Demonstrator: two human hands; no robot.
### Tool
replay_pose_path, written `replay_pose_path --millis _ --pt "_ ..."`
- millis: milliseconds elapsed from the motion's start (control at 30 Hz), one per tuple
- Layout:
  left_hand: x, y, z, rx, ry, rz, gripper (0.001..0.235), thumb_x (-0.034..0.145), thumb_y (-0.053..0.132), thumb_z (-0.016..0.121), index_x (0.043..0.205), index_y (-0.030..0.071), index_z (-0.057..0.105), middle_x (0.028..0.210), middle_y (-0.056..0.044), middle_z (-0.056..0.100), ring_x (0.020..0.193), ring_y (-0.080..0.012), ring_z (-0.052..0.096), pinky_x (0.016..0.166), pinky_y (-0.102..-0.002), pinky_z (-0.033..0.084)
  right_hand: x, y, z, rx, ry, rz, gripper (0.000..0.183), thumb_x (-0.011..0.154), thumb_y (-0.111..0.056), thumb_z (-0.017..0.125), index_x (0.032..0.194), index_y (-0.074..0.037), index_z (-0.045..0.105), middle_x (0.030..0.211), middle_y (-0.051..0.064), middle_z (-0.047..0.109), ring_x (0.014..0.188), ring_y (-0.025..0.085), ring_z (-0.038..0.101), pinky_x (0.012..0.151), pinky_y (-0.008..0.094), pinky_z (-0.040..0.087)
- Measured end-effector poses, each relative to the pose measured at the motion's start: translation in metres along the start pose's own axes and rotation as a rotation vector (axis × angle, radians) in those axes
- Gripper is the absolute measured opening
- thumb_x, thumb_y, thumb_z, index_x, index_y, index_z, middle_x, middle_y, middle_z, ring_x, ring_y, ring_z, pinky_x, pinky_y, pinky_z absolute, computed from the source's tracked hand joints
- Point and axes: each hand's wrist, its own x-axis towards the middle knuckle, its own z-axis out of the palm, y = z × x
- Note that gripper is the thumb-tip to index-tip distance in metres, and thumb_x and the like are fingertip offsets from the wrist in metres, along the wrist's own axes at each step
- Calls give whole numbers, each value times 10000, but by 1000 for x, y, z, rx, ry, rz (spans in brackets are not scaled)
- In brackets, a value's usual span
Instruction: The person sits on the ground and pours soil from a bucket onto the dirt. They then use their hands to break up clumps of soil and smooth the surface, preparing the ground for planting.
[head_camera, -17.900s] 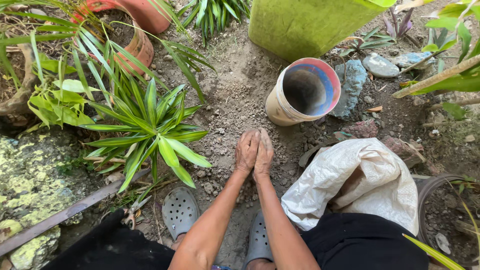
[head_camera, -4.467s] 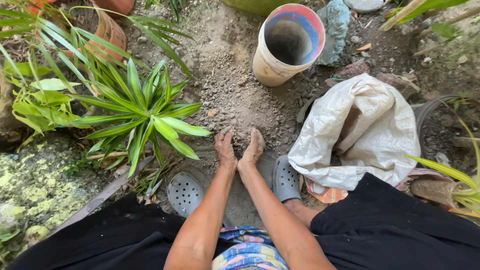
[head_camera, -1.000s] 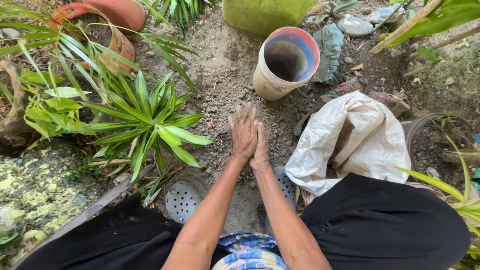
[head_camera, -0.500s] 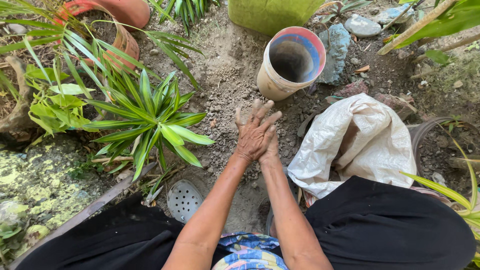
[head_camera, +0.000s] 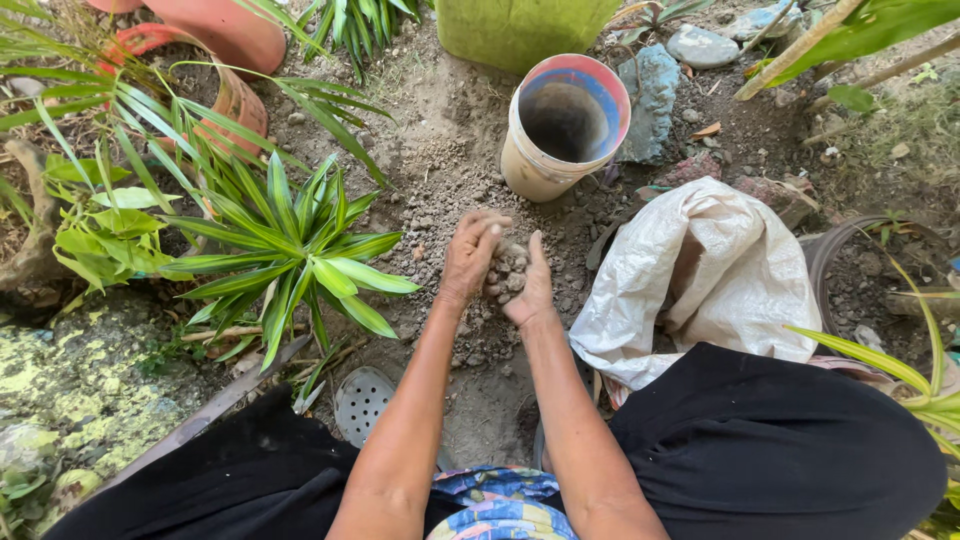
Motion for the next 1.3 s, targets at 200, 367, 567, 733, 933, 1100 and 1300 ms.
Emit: replay_pose_path --millis 200,367,567,733,933,1100,1300 --pt "-3 17 -17 552 -389 61 360 883 283 731 1233 201 727 1326 -80 578 1213 -293 487 1086 -443 369 -24 -15 11 -251 -125 -14 874 924 -843 243 1214 -113 626 992 41 721 853 190 712 701 369 597" --pt "-6 30 -22 674 -410 16 264 849 300 782 1077 170 763 1311 -20 621 1223 -256 524 1103 -433 400 -23 -21 1 -332 -310 -2 891 963 -854 226 1205 -114 659 808 -30 697 665 111 659 503 271 508" --pt "-9 33 -11 153 -90 95 222 878 277 800 1013 110 743 1087 -53 714 1024 -197 677 893 -355 554 -28 -20 4 -240 -49 4 685 1002 -724 364 1078 -114 666 834 25 689 687 146 652 500 248 503" --pt "-2 25 -29 319 -119 -441 115 912 167 668 945 66 713 893 -88 727 773 -194 649 715 -367 576 -23 -18 -12 -10 -79 -9 418 1002 -479 588 1039 -67 647 929 113 694 748 195 656 515 236 507" --pt "14 49 -45 654 -326 -507 138 880 85 604 915 15 718 782 -83 691 736 -175 678 727 -352 581 -7 -27 -36 2 -114 -28 186 975 -236 689 1076 -93 625 977 69 659 763 132 622 514 221 484" --pt "52 86 -66 -531 294 -67 332 974 337 550 1295 271 601 990 9 723 949 -134 694 856 -349 598 -6 -23 -39 54 -157 -35 206 986 -240 674 1107 -80 628 892 55 601 642 95 551 403 198 384" --pt "14 40 -10 -42 139 -97 615 1152 511 394 1045 -19 685 985 -170 642 891 -254 590 885 -395 506 -10 -24 -14 -53 -62 -140 304 1027 -421 582 896 -146 577 602 -36 436 410 73 375 304 216 262"
